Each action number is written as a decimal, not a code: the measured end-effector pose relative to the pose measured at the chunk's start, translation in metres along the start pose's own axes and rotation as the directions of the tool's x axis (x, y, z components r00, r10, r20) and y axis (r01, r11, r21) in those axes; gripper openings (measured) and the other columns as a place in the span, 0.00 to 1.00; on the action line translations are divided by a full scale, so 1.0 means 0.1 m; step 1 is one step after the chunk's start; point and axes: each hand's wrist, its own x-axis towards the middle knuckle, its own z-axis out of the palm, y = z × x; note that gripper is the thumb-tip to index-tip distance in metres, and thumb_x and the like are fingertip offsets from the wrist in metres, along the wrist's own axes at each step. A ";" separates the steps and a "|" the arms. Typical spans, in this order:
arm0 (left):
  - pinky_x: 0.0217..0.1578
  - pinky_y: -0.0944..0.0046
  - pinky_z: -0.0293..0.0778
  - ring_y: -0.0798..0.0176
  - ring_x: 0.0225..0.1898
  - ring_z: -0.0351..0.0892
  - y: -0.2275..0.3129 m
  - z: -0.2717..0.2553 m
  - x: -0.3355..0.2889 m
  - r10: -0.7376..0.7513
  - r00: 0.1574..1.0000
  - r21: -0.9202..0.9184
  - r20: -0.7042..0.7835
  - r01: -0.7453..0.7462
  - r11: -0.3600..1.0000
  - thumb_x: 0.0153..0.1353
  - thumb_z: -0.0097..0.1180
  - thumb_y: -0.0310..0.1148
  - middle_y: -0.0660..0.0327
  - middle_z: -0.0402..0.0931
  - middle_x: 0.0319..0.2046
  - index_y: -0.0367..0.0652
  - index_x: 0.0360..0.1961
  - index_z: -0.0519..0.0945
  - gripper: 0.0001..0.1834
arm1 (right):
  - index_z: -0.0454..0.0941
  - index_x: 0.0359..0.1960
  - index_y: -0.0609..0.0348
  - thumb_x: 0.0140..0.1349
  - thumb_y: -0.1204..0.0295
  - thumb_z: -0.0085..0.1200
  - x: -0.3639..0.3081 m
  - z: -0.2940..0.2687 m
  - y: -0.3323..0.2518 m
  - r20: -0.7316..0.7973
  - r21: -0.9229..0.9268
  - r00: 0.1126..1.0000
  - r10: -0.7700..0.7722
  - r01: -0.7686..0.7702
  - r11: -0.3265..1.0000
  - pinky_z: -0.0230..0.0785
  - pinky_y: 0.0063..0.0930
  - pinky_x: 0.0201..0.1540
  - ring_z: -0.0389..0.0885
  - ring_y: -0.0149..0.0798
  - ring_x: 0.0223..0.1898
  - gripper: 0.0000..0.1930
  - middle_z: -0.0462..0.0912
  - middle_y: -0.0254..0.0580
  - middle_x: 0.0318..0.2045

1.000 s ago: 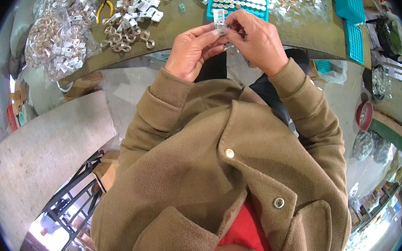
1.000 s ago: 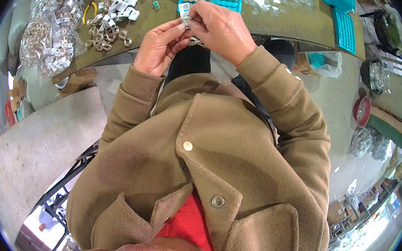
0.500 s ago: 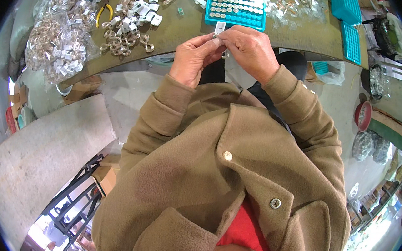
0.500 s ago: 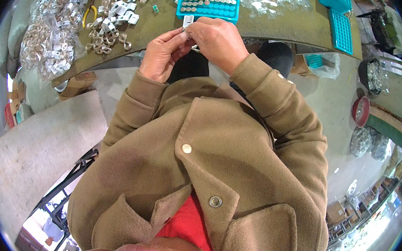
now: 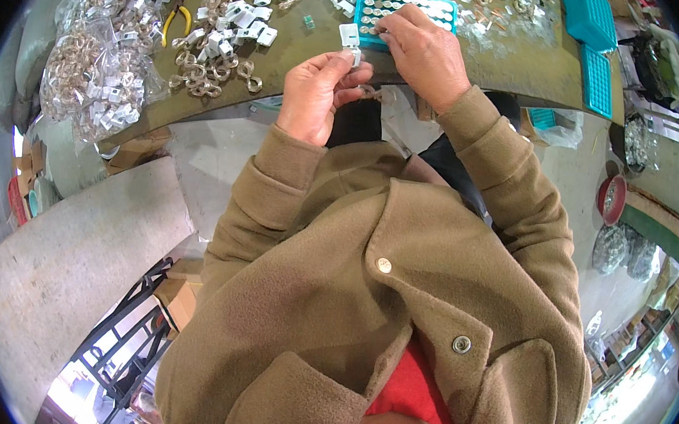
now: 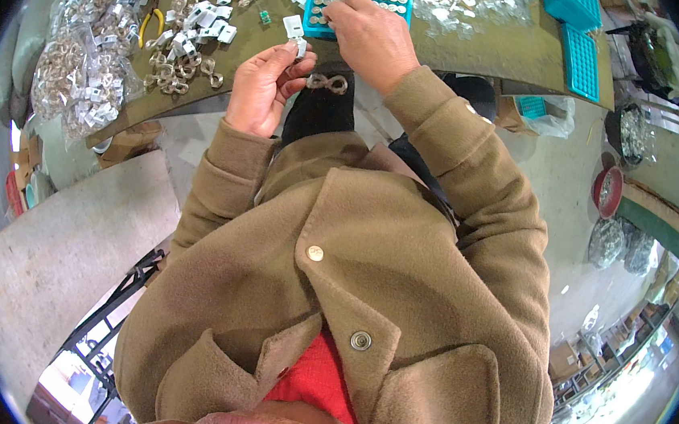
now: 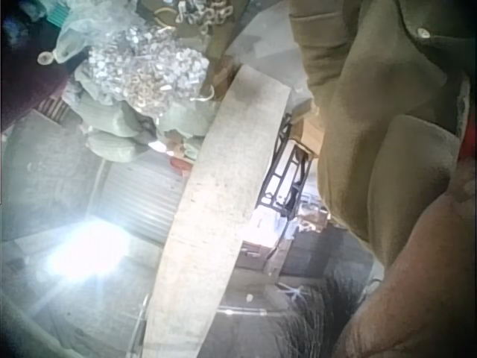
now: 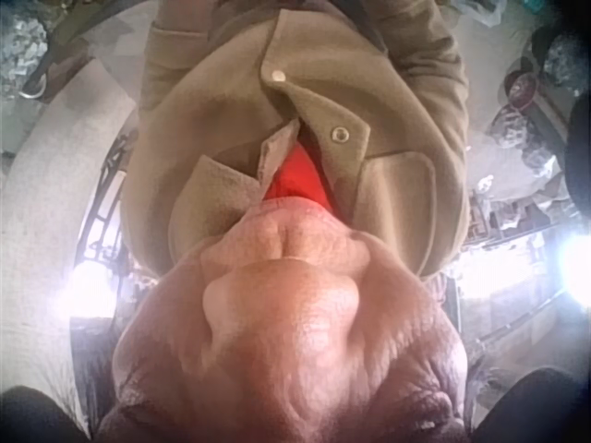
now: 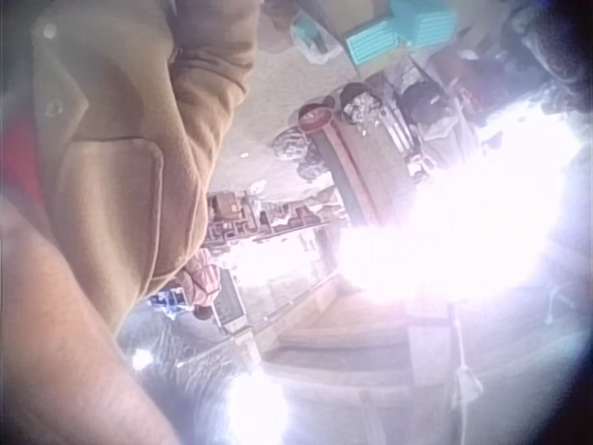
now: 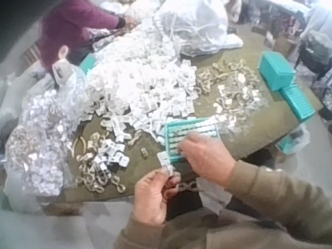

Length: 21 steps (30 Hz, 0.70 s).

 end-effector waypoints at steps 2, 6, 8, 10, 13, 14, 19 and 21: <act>0.33 0.75 0.80 0.71 0.37 0.83 -0.01 0.00 0.00 -0.016 1.000 -0.030 -0.007 0.016 0.999 0.66 0.55 0.32 0.58 0.83 0.38 0.38 0.42 0.79 0.09 | 0.78 0.37 0.53 0.60 0.70 0.55 0.00 0.01 0.00 0.026 -0.033 1.000 0.013 -0.012 0.999 0.73 0.39 0.35 0.80 0.49 0.34 0.05 0.78 0.40 0.35; 0.36 0.73 0.81 0.68 0.40 0.83 -0.01 -0.01 0.00 -0.003 0.999 -0.078 0.037 0.006 0.997 0.66 0.55 0.31 0.55 0.82 0.40 0.36 0.43 0.78 0.10 | 0.77 0.35 0.53 0.59 0.69 0.55 0.01 -0.01 -0.01 0.010 -0.052 1.000 0.005 -0.004 0.999 0.73 0.41 0.33 0.80 0.48 0.33 0.04 0.78 0.39 0.32; 0.38 0.72 0.81 0.67 0.41 0.83 -0.01 -0.01 0.00 -0.010 0.999 -0.072 0.052 0.014 0.997 0.66 0.54 0.30 0.54 0.82 0.41 0.34 0.44 0.78 0.10 | 0.77 0.35 0.52 0.59 0.69 0.54 0.02 -0.03 -0.02 0.011 -0.049 1.000 0.014 -0.014 0.999 0.72 0.41 0.33 0.81 0.48 0.32 0.04 0.78 0.40 0.31; 0.40 0.72 0.81 0.67 0.41 0.83 -0.01 -0.01 0.00 -0.008 0.998 -0.062 0.055 0.011 0.998 0.66 0.54 0.29 0.54 0.82 0.42 0.34 0.44 0.77 0.10 | 0.77 0.35 0.52 0.60 0.69 0.54 0.03 -0.03 -0.02 0.025 -0.041 0.998 0.060 -0.059 0.997 0.72 0.42 0.33 0.81 0.48 0.32 0.04 0.78 0.40 0.31; 0.40 0.71 0.81 0.67 0.42 0.82 -0.01 0.00 -0.03 -0.006 0.998 -0.072 0.059 0.010 0.997 0.66 0.53 0.27 0.53 0.82 0.42 0.33 0.46 0.77 0.10 | 0.77 0.35 0.51 0.60 0.68 0.54 0.03 -0.01 -0.04 0.008 -0.065 0.998 0.058 -0.057 0.996 0.72 0.42 0.33 0.80 0.48 0.32 0.04 0.79 0.39 0.30; 0.41 0.71 0.81 0.67 0.42 0.82 -0.01 0.00 -0.04 -0.006 0.998 -0.077 0.061 0.010 0.997 0.66 0.53 0.27 0.53 0.81 0.42 0.33 0.46 0.77 0.10 | 0.77 0.35 0.51 0.60 0.68 0.54 0.03 0.00 -0.04 0.008 -0.090 0.997 0.075 -0.074 0.993 0.72 0.42 0.33 0.80 0.47 0.32 0.04 0.79 0.39 0.30; 0.41 0.72 0.81 0.67 0.42 0.82 0.00 0.00 -0.09 0.017 0.998 -0.092 0.068 -0.011 0.996 0.66 0.53 0.26 0.53 0.81 0.43 0.32 0.48 0.76 0.12 | 0.77 0.34 0.52 0.60 0.69 0.54 0.03 0.01 -0.01 -0.063 -0.136 0.997 0.051 -0.059 0.989 0.72 0.42 0.33 0.80 0.47 0.33 0.04 0.79 0.39 0.30; 0.41 0.73 0.80 0.68 0.42 0.82 0.00 0.01 -0.11 0.020 0.997 -0.092 0.076 -0.013 0.996 0.66 0.53 0.26 0.54 0.81 0.43 0.32 0.48 0.77 0.12 | 0.79 0.36 0.53 0.60 0.71 0.55 0.02 -0.04 -0.02 -0.131 0.010 0.991 0.040 -0.039 0.999 0.73 0.35 0.34 0.80 0.45 0.31 0.04 0.80 0.38 0.32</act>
